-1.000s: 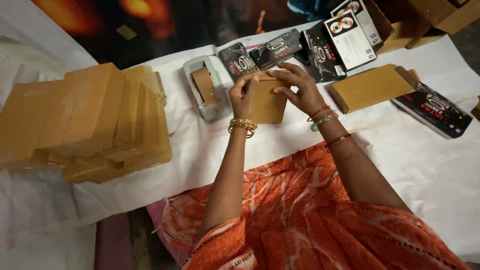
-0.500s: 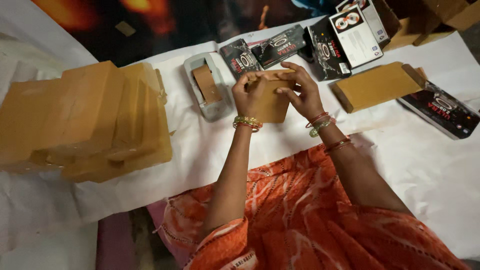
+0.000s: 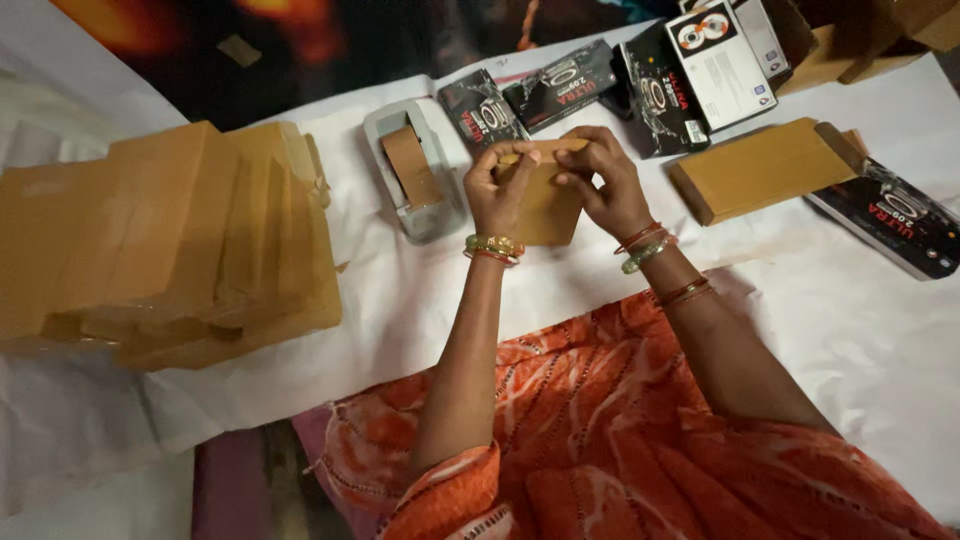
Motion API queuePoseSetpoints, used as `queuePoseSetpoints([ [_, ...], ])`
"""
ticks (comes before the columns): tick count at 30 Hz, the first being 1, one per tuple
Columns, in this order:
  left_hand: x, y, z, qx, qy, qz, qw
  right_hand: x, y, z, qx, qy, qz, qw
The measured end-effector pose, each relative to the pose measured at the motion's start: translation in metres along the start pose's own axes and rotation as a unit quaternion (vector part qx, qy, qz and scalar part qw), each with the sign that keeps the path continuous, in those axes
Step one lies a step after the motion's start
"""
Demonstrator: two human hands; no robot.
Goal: The person sits on the floor and packs smartwatches into small cardboard boxes. They open a product box, remove the watch and accessories, place them into a shipping box, close the flaps, and seal the box with tape. The process is repeated for multiple units.
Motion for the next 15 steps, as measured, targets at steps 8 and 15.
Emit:
queuePoseSetpoints([
  [8, -0.012, 0.029, 0.018, 0.095, -0.153, -0.048, 0.982, -0.015, 0.004, -0.024, 0.019, 0.028, -0.108, 0.994],
  [15, -0.073, 0.068, 0.097, -0.182, -0.206, -0.147, 0.95, -0.025, 0.09, -0.139, 0.47, -0.224, -0.333, 0.786],
])
Point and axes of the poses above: each hand's wrist, its own y-axis away from the middle knuckle, its own x-axis out of the palm, z = x × y, the point moved 4 cm from there along -y, towards the middle knuckle, and after that the axes turned 8 degrees about -x, right-handed, at the moved point
